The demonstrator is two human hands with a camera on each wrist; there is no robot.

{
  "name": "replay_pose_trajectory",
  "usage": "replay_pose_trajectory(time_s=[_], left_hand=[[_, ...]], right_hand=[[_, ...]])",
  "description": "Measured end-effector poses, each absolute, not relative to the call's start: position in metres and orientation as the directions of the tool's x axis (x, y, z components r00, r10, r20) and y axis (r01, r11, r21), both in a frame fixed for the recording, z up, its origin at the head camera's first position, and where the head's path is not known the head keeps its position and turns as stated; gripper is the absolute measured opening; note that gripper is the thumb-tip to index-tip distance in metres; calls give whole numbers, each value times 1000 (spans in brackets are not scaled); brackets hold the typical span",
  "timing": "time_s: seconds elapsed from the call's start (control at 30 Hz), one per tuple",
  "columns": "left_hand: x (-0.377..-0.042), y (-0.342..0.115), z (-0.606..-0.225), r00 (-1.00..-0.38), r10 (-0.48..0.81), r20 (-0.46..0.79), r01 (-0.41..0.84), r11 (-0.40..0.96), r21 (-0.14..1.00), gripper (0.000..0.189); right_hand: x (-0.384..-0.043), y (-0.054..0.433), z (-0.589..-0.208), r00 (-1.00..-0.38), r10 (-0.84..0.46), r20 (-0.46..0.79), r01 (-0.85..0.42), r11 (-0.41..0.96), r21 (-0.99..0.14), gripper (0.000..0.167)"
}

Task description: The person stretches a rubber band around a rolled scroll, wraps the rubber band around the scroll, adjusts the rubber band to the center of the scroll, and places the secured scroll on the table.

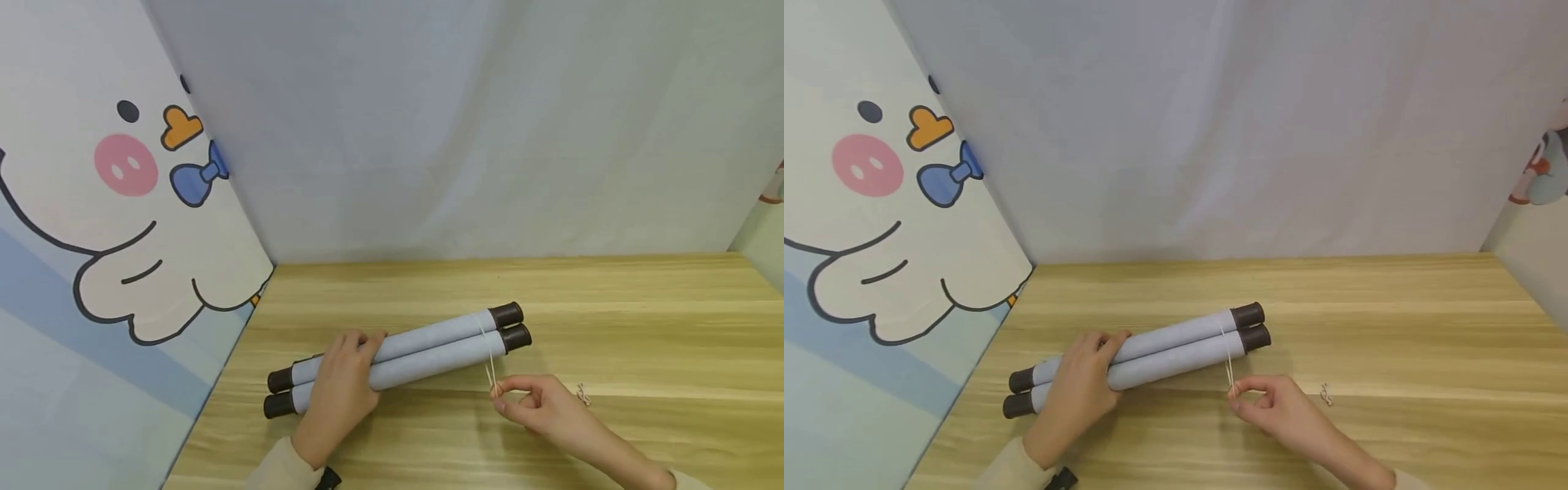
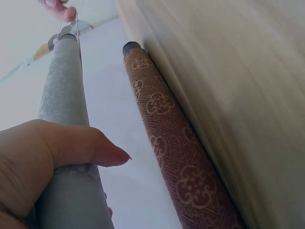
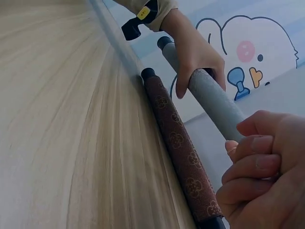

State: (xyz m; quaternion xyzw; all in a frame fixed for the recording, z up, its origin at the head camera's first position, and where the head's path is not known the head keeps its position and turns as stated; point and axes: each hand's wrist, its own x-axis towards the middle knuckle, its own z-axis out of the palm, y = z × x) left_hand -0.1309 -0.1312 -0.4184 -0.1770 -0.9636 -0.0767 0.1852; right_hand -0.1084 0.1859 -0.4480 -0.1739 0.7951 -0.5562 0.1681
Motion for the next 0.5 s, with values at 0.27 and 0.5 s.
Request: replay_pose_trajectory(time_s=[0.27,0.5], left_hand=[[-129,-138,-419,-889,291,354,347,932,103,85],[-129,-140,-422,-852,387,352,413,911,-3,88]], right_hand=[[-114,213,-462,-862,-472,-185,165,83,-983,37],[-122,222,-448,-949,-258,-182,106,281,-954,36]])
